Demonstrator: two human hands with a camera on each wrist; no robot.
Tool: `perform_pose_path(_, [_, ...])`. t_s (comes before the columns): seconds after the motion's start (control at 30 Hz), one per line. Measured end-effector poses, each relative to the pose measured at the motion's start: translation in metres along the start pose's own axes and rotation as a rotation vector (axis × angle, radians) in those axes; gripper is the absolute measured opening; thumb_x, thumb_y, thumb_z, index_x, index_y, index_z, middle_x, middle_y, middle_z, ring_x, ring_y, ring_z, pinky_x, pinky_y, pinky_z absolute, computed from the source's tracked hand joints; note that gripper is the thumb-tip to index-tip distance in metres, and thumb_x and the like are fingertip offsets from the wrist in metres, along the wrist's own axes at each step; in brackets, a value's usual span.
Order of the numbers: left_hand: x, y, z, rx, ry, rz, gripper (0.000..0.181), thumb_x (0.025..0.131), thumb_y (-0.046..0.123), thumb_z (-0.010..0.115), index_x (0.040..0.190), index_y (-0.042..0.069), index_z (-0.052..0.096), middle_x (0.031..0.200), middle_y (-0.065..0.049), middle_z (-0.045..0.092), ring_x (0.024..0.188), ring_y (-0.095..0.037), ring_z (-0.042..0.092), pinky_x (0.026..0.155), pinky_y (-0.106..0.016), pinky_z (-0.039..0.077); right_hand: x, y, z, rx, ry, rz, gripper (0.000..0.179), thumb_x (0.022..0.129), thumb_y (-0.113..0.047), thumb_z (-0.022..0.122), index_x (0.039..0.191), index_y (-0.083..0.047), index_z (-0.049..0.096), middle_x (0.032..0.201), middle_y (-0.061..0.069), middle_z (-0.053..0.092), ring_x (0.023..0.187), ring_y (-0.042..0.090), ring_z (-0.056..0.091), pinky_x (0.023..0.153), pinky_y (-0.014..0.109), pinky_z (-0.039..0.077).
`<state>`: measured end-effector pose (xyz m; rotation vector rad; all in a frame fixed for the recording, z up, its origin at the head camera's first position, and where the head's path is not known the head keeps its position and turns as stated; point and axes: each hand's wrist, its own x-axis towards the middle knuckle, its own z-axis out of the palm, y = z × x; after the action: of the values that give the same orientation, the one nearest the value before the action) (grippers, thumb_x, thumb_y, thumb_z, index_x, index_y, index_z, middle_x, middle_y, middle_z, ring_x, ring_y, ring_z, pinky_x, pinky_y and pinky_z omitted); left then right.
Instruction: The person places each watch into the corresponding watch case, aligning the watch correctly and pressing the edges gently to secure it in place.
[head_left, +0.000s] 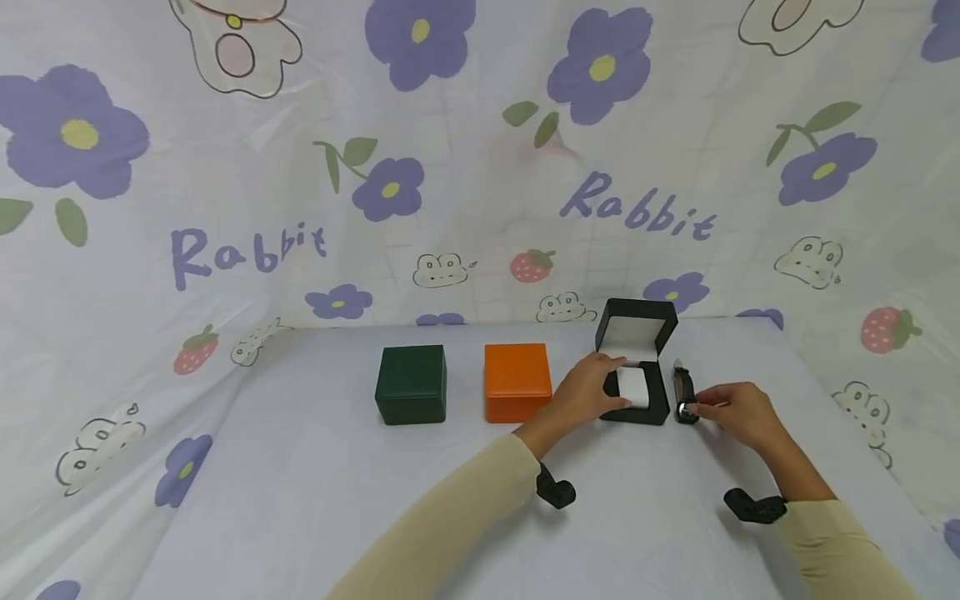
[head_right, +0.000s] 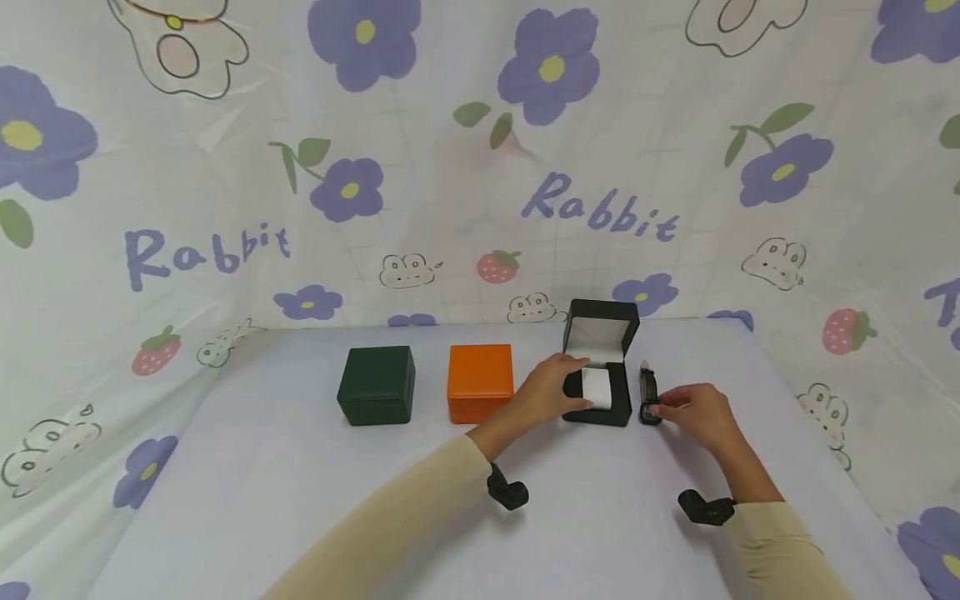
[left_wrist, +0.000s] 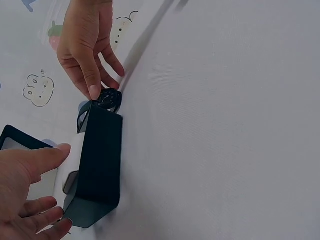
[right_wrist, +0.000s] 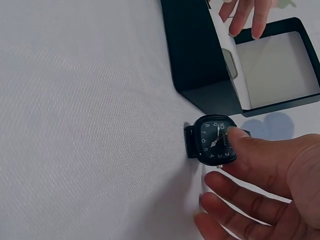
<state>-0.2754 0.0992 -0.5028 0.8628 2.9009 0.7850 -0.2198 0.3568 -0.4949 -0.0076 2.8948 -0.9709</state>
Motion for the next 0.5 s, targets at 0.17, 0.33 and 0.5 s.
perform_pose_path(0.17, [0.003,0.0,0.004,0.016,0.003,-0.009,0.07,0.086,0.038,0.083,0.147,0.019,0.055,0.141,-0.001,0.058,0.126,-0.013,0.055,0.108,-0.022,0.044,0.001,0.001,0.0,-0.009,0.014,-0.017,0.035,0.092,-0.02,0.074,0.109,0.01,0.073,0.099,0.022,0.072,0.081,0.027,0.064,0.06,0.031,0.051])
perform_pose_path(0.33, [0.007,-0.003,0.007,0.048,-0.001,-0.009,0.07,0.085,0.038,0.083,0.147,0.019,0.056,0.141,-0.003,0.056,0.125,-0.015,0.054,0.107,-0.022,0.045,0.001,0.002,0.001,-0.01,0.015,-0.008,0.032,0.091,-0.02,0.076,0.107,0.008,0.074,0.097,0.021,0.073,0.082,0.026,0.062,0.061,0.031,0.049])
perform_pose_path(0.5, [0.012,-0.004,0.011,0.093,0.001,0.024,0.07,0.083,0.038,0.085,0.144,0.016,0.059,0.138,-0.006,0.057,0.122,-0.017,0.054,0.106,-0.021,0.045,0.002,0.005,0.003,0.014,0.008,0.013,0.033,0.091,-0.023,0.077,0.105,0.007,0.074,0.095,0.019,0.073,0.082,0.025,0.061,0.062,0.032,0.049])
